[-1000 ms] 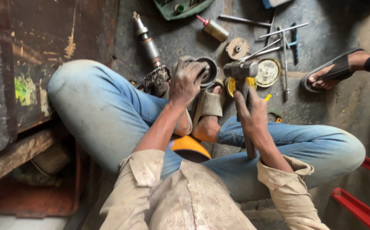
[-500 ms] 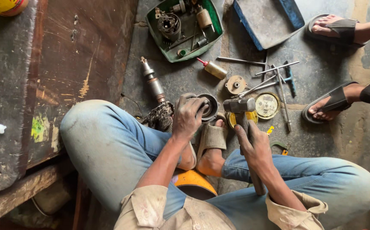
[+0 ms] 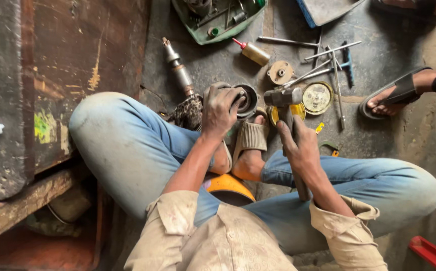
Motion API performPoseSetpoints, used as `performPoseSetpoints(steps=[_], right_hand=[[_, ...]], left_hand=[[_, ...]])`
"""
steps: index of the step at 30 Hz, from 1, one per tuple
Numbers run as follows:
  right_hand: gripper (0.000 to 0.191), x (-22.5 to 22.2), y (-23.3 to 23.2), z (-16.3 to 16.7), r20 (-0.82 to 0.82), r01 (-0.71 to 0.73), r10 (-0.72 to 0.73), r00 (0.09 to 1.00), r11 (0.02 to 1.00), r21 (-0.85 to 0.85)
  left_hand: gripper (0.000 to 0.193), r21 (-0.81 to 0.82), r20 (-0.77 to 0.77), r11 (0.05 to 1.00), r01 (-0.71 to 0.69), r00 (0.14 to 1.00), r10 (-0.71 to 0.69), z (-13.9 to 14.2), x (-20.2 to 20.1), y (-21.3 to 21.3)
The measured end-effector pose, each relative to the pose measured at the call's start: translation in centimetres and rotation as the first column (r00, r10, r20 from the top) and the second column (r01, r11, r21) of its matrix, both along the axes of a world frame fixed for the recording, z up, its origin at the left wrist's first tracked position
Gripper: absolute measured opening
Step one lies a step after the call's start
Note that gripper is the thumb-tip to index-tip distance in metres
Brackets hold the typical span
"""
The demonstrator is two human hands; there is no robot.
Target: The person sits on the workshop floor and repairs a small electric motor. They hammer a part out of the motor housing, apply grease from a tin, press a small fitting into place, and fit the armature back into the housing.
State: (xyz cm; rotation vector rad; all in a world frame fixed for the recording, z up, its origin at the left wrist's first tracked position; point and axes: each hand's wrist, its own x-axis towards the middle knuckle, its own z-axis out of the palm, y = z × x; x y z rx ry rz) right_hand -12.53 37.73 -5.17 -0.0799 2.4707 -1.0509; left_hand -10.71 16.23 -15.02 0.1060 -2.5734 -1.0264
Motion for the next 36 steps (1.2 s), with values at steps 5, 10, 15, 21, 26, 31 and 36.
performPoseSetpoints(steps=[5,10,15,21,26,31,36], right_hand=[[0.034,0.3,0.2,0.1,-0.046,-0.049,0.051,0.998,0.998,0.034],[0.034,0.2,0.2,-0.1,-0.050,-0.049,0.050,0.997,0.999,0.020],[0.032,0.3,-0.3,-0.9,-0.034,-0.023,0.023,0.999,1.000,0.009],[0.034,-0.2,0.6,-1.1,-0.030,-0.036,0.038,0.999,0.998,0.060],[0.031,-0.1,0.6,-1.4,-0.010,-0.020,0.020,1.000,1.000,0.020],[0.029,-0.2,0.5,-2.1,-0.106,-0.053,0.061,0.992,0.995,0.081],[0.026,-0.9,0.3,-2.9,-0.322,-0.136,0.131,0.938,0.991,0.008]], left_hand=[[0.029,-0.018,-0.004,0.999,0.037,0.999,-0.037,-0.7,0.6,0.3],[0.030,0.007,-0.034,0.999,0.044,0.998,-0.044,-1.8,0.3,0.5],[0.027,-0.049,-0.061,0.998,0.036,0.997,-0.039,-2.0,0.0,0.4],[0.026,-0.014,-0.014,0.999,0.048,0.999,-0.048,-0.5,0.2,0.2],[0.029,0.001,-0.005,0.998,0.065,0.998,-0.065,0.1,0.3,0.2],[0.026,0.031,-0.026,0.998,0.057,0.998,-0.056,-0.7,0.0,0.2],[0.030,-0.037,0.007,0.998,0.050,0.999,-0.050,-2.0,-0.9,0.2]])
